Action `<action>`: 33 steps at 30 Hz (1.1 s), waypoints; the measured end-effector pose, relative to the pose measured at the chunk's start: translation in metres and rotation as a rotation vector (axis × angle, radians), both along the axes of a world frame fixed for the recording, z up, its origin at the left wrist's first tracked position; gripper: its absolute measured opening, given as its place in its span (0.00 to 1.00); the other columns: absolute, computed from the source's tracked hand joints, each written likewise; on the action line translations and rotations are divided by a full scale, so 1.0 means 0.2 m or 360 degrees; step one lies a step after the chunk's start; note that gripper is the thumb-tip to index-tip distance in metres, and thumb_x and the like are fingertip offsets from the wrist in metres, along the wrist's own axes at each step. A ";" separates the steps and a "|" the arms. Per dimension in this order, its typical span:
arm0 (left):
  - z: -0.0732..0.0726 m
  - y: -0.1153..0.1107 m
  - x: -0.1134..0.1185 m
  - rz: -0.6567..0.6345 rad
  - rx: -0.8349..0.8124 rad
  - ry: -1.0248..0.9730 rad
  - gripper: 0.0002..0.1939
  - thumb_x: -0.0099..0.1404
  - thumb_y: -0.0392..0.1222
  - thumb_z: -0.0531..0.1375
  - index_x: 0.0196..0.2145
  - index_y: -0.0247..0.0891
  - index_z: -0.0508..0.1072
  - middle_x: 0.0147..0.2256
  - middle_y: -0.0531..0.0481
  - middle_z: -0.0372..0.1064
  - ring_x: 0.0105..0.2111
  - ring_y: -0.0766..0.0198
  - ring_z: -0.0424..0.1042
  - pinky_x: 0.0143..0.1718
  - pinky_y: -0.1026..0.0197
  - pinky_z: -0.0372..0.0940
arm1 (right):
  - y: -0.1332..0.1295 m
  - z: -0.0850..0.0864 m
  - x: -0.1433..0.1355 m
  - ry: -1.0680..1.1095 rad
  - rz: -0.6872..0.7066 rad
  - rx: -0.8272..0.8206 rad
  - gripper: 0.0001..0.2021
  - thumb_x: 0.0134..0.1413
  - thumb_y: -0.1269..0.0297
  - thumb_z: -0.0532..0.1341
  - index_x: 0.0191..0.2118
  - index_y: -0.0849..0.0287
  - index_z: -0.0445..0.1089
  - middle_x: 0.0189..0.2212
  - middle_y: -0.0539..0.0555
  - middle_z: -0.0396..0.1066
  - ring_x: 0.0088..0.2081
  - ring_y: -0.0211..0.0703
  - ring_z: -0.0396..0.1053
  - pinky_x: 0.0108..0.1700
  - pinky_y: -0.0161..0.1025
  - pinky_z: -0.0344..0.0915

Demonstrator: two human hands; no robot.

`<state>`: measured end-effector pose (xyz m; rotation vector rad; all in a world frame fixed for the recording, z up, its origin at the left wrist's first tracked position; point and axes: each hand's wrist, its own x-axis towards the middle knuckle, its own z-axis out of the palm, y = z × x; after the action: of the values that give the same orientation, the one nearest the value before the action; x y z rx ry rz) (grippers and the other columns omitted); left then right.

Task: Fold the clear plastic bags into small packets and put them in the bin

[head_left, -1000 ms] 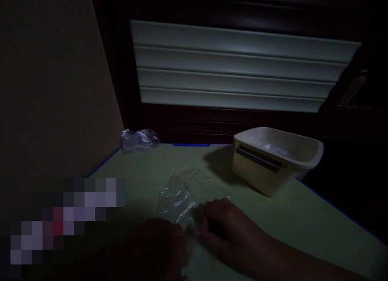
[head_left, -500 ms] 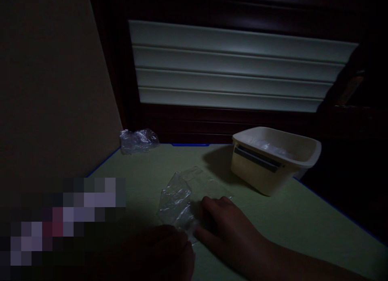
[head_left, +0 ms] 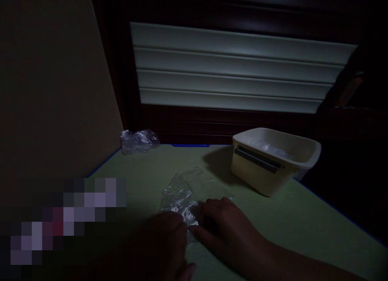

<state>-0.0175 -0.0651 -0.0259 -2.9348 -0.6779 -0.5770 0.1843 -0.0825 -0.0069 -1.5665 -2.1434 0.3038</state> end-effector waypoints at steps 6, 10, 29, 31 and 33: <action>0.16 0.06 0.09 -0.0001 0.0098 0.0093 0.03 0.52 0.32 0.59 0.27 0.36 0.71 0.27 0.49 0.70 0.28 0.61 0.68 0.29 0.62 0.65 | -0.02 0.02 0.03 -0.0161 0.0161 0.0218 0.03 0.50 0.72 0.57 0.28 0.59 0.65 0.26 0.51 0.66 0.29 0.39 0.61 0.32 0.36 0.53; 0.13 0.04 0.08 0.0009 0.0089 0.0051 0.03 0.53 0.31 0.57 0.26 0.36 0.70 0.27 0.49 0.69 0.28 0.61 0.68 0.29 0.63 0.65 | -0.04 0.04 0.03 -0.0471 0.0571 0.0421 0.04 0.52 0.74 0.57 0.31 0.61 0.69 0.27 0.52 0.69 0.28 0.40 0.62 0.30 0.37 0.53; 0.16 0.17 0.05 0.0077 0.0305 -0.0182 0.14 0.64 0.35 0.46 0.32 0.36 0.71 0.33 0.44 0.70 0.32 0.56 0.68 0.32 0.54 0.66 | -0.02 0.08 0.12 -0.0291 0.0547 0.0177 0.12 0.51 0.76 0.56 0.40 0.59 0.71 0.40 0.55 0.73 0.41 0.42 0.68 0.46 0.36 0.60; 0.13 0.23 0.04 0.0161 0.0244 -0.0228 0.14 0.65 0.36 0.46 0.40 0.34 0.70 0.41 0.41 0.70 0.42 0.54 0.67 0.40 0.53 0.66 | -0.01 0.06 0.12 -0.0297 0.0580 0.0206 0.12 0.52 0.76 0.55 0.39 0.59 0.72 0.39 0.56 0.73 0.41 0.42 0.69 0.46 0.37 0.60; 0.10 0.28 0.04 0.0160 0.0073 -0.0159 0.15 0.66 0.35 0.45 0.41 0.34 0.70 0.43 0.42 0.69 0.45 0.56 0.67 0.45 0.52 0.65 | 0.00 0.07 0.13 -0.0269 0.0607 0.0219 0.11 0.52 0.76 0.55 0.36 0.59 0.73 0.36 0.55 0.74 0.39 0.42 0.69 0.45 0.36 0.61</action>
<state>-0.0103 -0.0101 -0.0055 -2.8262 -0.8055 -0.7227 0.2097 -0.0818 0.0070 -1.1372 -2.5330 0.1438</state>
